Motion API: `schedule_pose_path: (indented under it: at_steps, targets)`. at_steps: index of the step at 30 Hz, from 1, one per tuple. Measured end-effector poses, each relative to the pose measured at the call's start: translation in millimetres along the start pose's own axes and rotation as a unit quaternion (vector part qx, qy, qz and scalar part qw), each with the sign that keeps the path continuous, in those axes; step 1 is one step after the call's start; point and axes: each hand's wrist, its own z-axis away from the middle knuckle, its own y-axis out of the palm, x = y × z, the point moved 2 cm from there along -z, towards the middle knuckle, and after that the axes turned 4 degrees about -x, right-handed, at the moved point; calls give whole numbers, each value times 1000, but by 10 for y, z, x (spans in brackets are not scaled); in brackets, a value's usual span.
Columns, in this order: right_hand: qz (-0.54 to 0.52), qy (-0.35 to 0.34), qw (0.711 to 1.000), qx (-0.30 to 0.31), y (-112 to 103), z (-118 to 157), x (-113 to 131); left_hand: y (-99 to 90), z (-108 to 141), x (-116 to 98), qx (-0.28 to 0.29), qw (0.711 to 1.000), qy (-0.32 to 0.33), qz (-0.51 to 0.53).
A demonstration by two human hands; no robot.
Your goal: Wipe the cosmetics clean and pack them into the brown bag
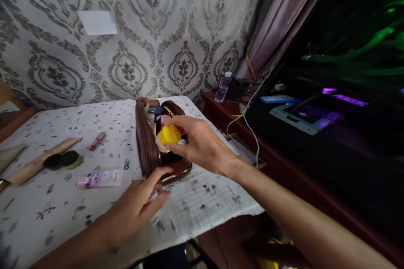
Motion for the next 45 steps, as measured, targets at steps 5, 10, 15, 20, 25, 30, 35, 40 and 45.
schedule_pose_path:
  at_steps: [5, 10, 15, 20, 25, 30, 35, 40, 45]
  targets:
    - [36, -22, 997, 59, -19, -93, -95, 142, -29, 161, -17, 994, 50, -95]
    - [73, -25, 991, 112, -10, -109, -177, 164, -57, 304, -22, 989, 55, -138]
    - [120, -61, 971, 195, 104, -115, -168, 172, -52, 330, -32, 987, 80, -139]
    - [185, -94, 949, 237, 199, -155, -162, 196, -48, 318, -44, 983, 103, -144]
    - [258, -90, 913, 302, 330, -152, -214, 170, -47, 303, -56, 978, 123, -160]
    - [257, -109, 906, 320, 466, -138, -276, 167, -48, 300, -53, 975, 145, -157]
    - [279, -108, 890, 344, 528, -147, -272, 160, -46, 293, -53, 971, 157, -173]
    - [271, -104, 882, 371, 462, -188, -206, 145, -47, 292, -57, 966, 173, -185]
    - [233, -94, 873, 418, 414, -203, -158, 147, -58, 289, -74, 956, 199, -205]
